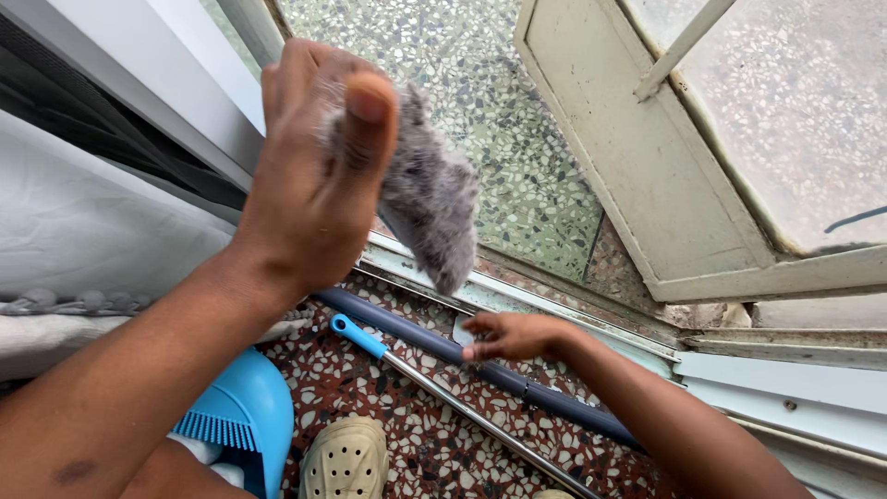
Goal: The person sweeps dirt and debris from a tiled floor and a sliding door track into a blue dustpan using a small broom and a brush, then uses their hands to pick out remaining debris from the track.
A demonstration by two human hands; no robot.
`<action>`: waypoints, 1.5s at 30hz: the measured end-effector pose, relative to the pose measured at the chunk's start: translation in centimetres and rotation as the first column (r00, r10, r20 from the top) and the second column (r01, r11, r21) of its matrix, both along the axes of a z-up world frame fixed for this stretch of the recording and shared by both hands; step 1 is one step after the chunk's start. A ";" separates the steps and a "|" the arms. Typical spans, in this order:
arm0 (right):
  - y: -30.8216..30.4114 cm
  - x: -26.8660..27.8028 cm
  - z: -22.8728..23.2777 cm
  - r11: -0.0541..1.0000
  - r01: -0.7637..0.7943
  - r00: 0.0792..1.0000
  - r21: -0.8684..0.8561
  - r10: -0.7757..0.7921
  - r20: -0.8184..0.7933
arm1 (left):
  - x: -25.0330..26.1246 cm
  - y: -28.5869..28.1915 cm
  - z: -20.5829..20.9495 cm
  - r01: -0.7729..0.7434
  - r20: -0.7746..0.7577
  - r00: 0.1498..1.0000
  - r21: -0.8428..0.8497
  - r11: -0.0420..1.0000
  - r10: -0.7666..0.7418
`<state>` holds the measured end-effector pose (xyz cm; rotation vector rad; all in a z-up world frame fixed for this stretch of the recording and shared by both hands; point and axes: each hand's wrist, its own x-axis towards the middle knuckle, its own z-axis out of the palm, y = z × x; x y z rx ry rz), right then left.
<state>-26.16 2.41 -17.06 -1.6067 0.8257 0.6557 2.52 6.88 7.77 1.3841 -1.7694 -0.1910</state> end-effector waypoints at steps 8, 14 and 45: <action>-6.0 -0.9 2.9 0.865 0.325 0.696 0.383 -0.493 0.522 | -1.6 -2.8 -2.7 0.244 -0.576 0.767 -0.144 0.959 -0.282; -6.8 -0.5 2.1 0.591 0.594 0.477 0.546 -0.805 0.352 | -3.2 -5.4 -3.4 0.306 -0.566 0.697 -0.321 0.896 -0.441; 2.7 2.4 5.0 0.487 -0.142 0.975 -0.862 0.221 -0.035 | 0.0 -3.2 -2.9 -0.386 0.652 0.681 0.707 0.593 -0.335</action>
